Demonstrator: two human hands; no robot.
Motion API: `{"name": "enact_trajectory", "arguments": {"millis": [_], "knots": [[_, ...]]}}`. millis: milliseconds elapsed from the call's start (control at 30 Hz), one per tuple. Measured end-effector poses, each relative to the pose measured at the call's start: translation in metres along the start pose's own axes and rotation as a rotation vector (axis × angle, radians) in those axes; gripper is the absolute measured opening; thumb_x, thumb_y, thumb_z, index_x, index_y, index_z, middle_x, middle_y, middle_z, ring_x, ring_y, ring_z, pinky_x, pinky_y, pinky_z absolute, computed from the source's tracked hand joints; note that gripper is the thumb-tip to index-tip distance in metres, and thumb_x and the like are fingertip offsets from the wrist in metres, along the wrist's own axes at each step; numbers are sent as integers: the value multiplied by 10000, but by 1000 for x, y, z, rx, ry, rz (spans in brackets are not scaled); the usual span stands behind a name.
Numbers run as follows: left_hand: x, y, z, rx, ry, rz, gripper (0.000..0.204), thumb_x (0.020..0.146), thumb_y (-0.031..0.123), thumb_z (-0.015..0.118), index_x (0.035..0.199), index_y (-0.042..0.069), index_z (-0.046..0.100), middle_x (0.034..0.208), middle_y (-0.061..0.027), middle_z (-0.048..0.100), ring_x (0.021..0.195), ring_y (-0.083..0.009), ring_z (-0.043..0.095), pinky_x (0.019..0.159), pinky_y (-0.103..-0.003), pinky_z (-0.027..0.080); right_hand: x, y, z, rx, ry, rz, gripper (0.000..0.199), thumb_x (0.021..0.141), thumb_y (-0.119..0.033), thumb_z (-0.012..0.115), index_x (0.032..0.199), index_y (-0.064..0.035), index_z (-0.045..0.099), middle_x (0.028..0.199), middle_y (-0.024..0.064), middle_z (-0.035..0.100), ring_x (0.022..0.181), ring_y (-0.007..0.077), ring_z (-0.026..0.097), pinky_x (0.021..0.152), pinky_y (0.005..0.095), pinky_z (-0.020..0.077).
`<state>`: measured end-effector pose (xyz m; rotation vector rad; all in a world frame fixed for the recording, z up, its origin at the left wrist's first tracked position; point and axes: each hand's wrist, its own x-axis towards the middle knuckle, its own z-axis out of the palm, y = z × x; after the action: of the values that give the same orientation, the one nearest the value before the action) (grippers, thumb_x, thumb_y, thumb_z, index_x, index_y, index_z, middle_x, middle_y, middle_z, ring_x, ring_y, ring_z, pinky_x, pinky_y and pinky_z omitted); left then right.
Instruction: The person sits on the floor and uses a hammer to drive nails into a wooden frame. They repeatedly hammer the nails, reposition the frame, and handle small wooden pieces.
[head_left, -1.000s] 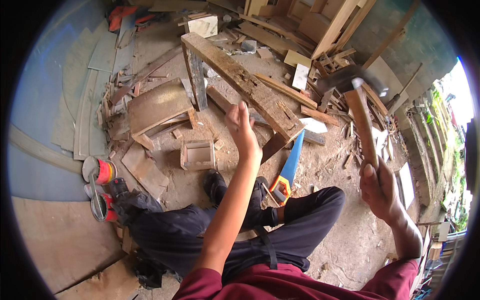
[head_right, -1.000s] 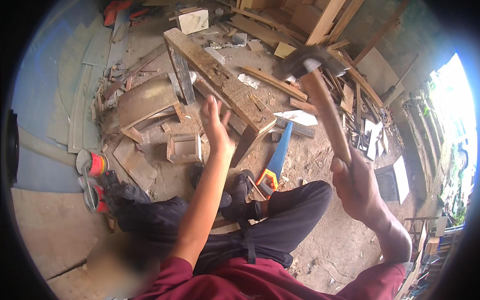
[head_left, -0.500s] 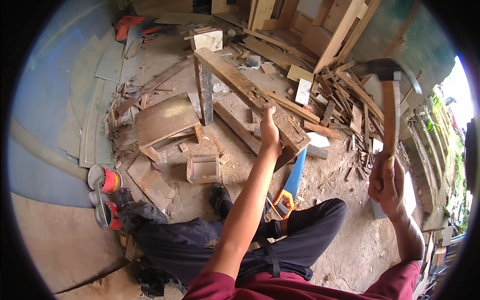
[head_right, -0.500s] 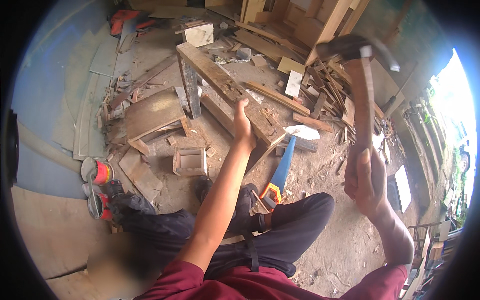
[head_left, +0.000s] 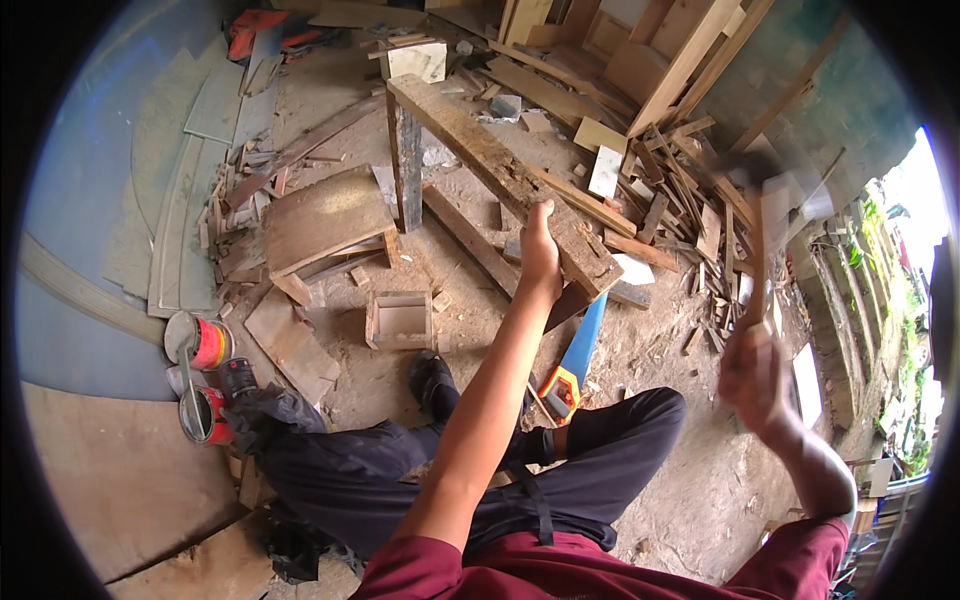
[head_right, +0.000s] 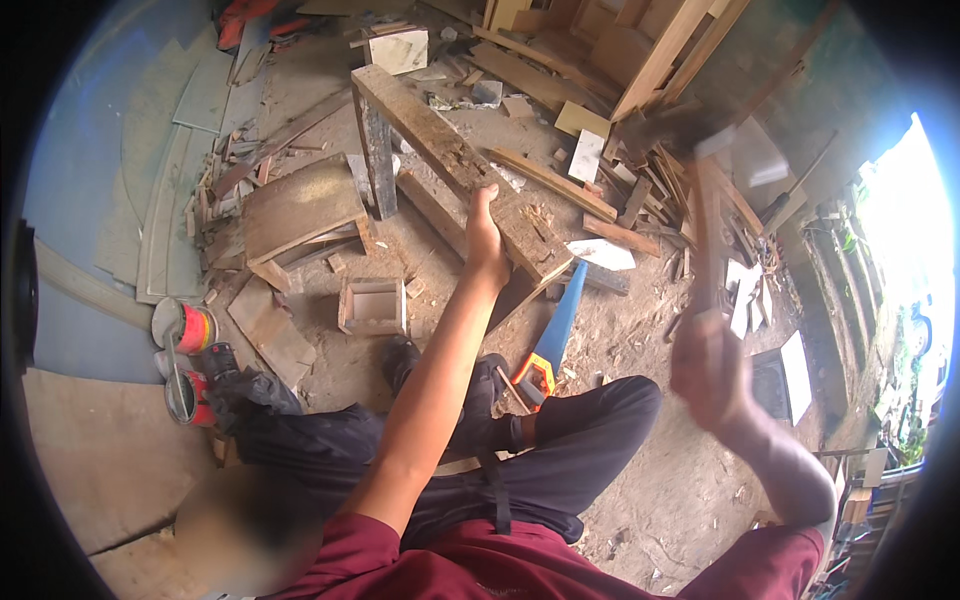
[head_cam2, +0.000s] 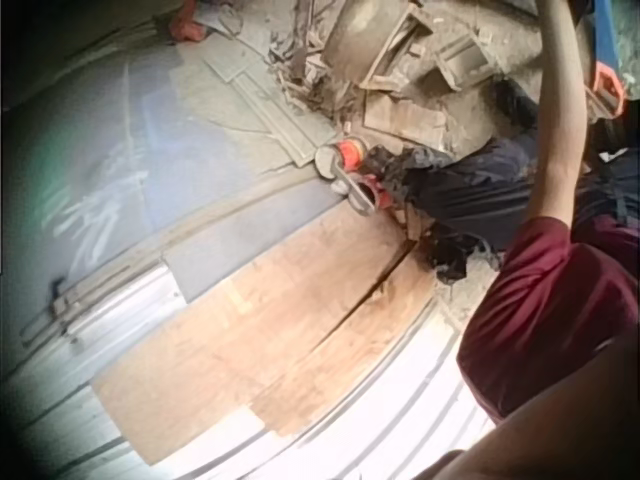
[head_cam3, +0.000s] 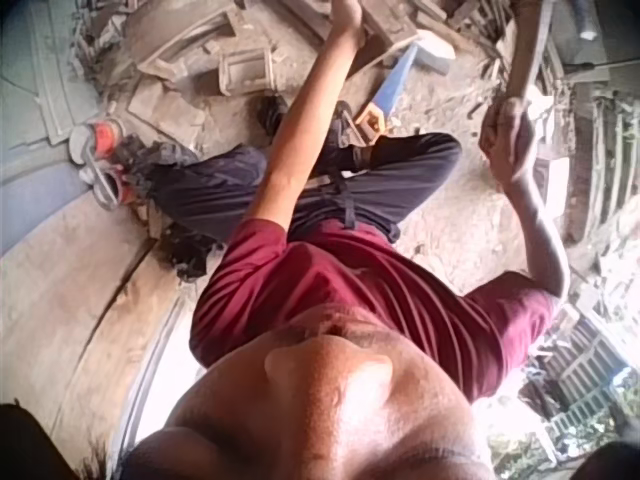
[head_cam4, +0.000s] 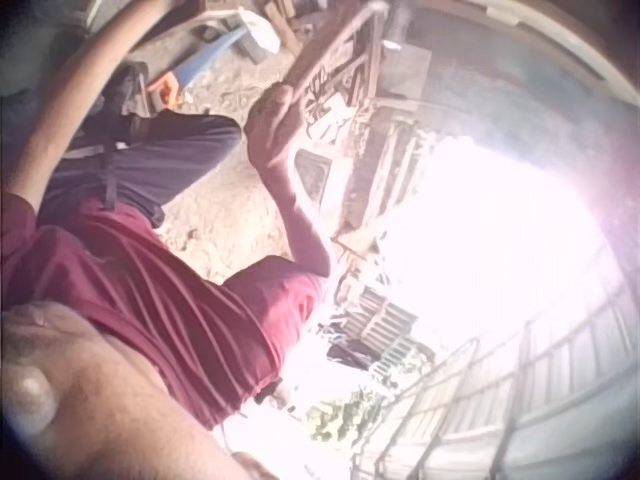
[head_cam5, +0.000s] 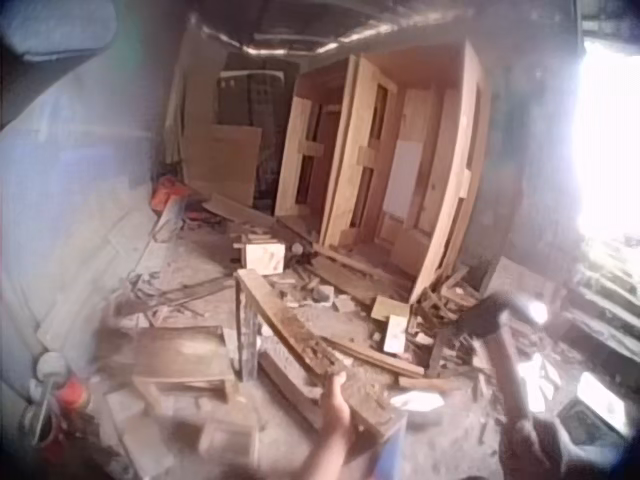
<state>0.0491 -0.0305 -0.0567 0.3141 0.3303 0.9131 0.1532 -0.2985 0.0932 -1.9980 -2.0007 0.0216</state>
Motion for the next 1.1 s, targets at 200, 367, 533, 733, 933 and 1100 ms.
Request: {"name": "enact_trajectory", "arguments": {"millis": [200, 367, 533, 733, 933, 1100], "knots": [[2, -3, -5, 157, 2, 77, 460, 928, 406, 526, 1222, 52, 542, 1184, -98, 570, 1137, -207, 534, 1010, -360, 405, -4, -2, -18, 881, 13, 821, 366, 1037, -441, 457, 976, -88, 532, 621, -34, 454, 465, 84, 437, 403, 245, 361], [5, -1, -11, 136, -15, 70, 432, 959, 401, 490, 1172, 38, 582, 1122, -118, 620, 1018, -215, 608, 912, -360, 475, 19, -22, -22, 931, 419, 416, 492, 1047, -536, 359, 946, -79, 512, 607, -19, 463, 440, 78, 431, 382, 242, 339], [-6, 7, -2, 96, -21, 11, 495, 926, 436, 530, 1240, 53, 531, 1143, -107, 589, 1082, -239, 580, 969, -379, 449, 3, -8, -7, 390, -264, 701, 294, 1054, -342, 459, 1026, -64, 550, 698, -5, 529, 478, 63, 473, 386, 238, 420], [3, 7, -12, 84, -18, 0, 487, 912, 430, 536, 1228, 60, 532, 1127, -106, 593, 1050, -248, 596, 936, -395, 469, 20, -22, -32, 907, 304, 393, 418, 1051, -486, 409, 940, -94, 503, 609, -43, 406, 454, 41, 370, 359, 207, 278], [0, -3, -2, 118, 39, 48, 459, 910, 425, 532, 1183, 58, 561, 1082, -99, 611, 1025, -250, 606, 918, -393, 472, 2, -14, -1, 308, -370, 415, 444, 1069, -408, 369, 842, -56, 513, 622, -6, 493, 502, 121, 457, 418, 335, 361], [2, 0, -4, 70, -1, 31, 467, 902, 431, 540, 1183, 58, 560, 1083, -102, 615, 1022, -251, 608, 914, -397, 474, 7, -10, -37, 584, -201, 805, 346, 1047, -397, 431, 960, -79, 534, 687, -39, 492, 519, 69, 465, 434, 253, 373]]}}
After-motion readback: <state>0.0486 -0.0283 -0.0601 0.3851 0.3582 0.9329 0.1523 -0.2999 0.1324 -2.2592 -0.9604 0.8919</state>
